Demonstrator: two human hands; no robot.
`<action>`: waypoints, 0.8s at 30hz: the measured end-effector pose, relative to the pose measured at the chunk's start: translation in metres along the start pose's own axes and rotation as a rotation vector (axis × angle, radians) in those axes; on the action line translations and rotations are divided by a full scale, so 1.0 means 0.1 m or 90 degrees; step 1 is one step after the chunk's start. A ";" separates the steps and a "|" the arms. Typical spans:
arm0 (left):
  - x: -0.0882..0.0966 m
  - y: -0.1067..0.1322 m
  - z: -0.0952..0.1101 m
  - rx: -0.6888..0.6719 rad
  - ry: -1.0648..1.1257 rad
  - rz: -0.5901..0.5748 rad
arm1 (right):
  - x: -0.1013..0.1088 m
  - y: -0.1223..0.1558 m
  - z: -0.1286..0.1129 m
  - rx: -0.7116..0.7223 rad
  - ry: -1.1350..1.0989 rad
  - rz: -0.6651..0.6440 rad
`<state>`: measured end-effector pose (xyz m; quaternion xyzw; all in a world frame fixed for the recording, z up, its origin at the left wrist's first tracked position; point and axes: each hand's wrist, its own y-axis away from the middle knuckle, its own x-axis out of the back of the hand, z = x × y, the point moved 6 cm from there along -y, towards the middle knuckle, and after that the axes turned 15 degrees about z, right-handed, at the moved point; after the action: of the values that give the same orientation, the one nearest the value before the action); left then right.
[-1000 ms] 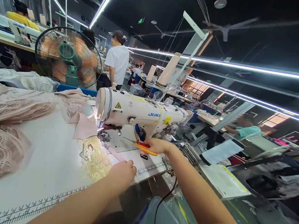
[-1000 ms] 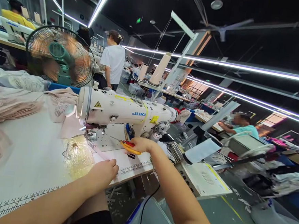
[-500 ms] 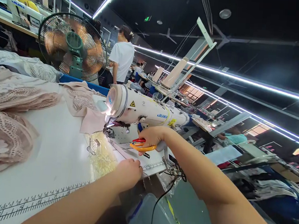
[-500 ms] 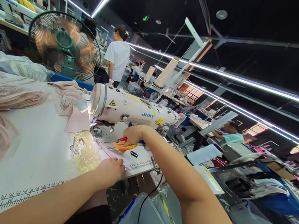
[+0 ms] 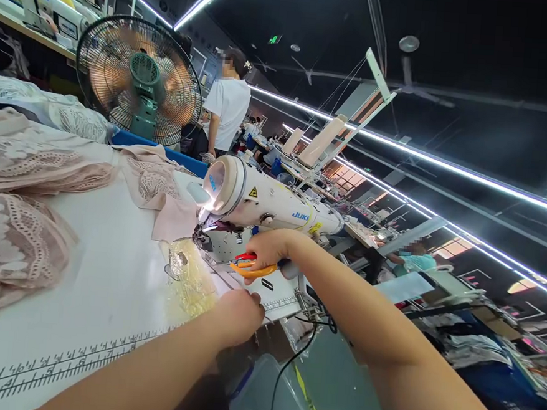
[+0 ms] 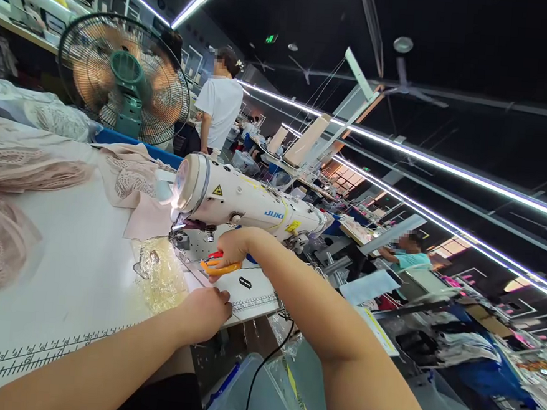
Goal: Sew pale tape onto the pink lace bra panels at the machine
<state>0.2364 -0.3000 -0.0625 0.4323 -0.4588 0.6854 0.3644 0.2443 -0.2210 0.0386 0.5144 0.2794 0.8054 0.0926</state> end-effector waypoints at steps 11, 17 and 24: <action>-0.03 0.00 0.02 -0.028 -0.007 -0.003 | -0.02 -0.16 0.04 0.006 0.019 -0.008; -0.02 0.00 0.02 -0.035 -0.013 -0.004 | -0.03 -0.20 0.07 0.002 0.036 0.009; -0.06 0.00 0.05 -0.055 -0.003 0.004 | 0.01 -0.19 0.02 -0.029 0.033 0.033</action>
<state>0.2402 -0.3054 -0.0671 0.4163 -0.4905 0.6650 0.3793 0.2434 -0.2045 0.0300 0.4979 0.2496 0.8270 0.0761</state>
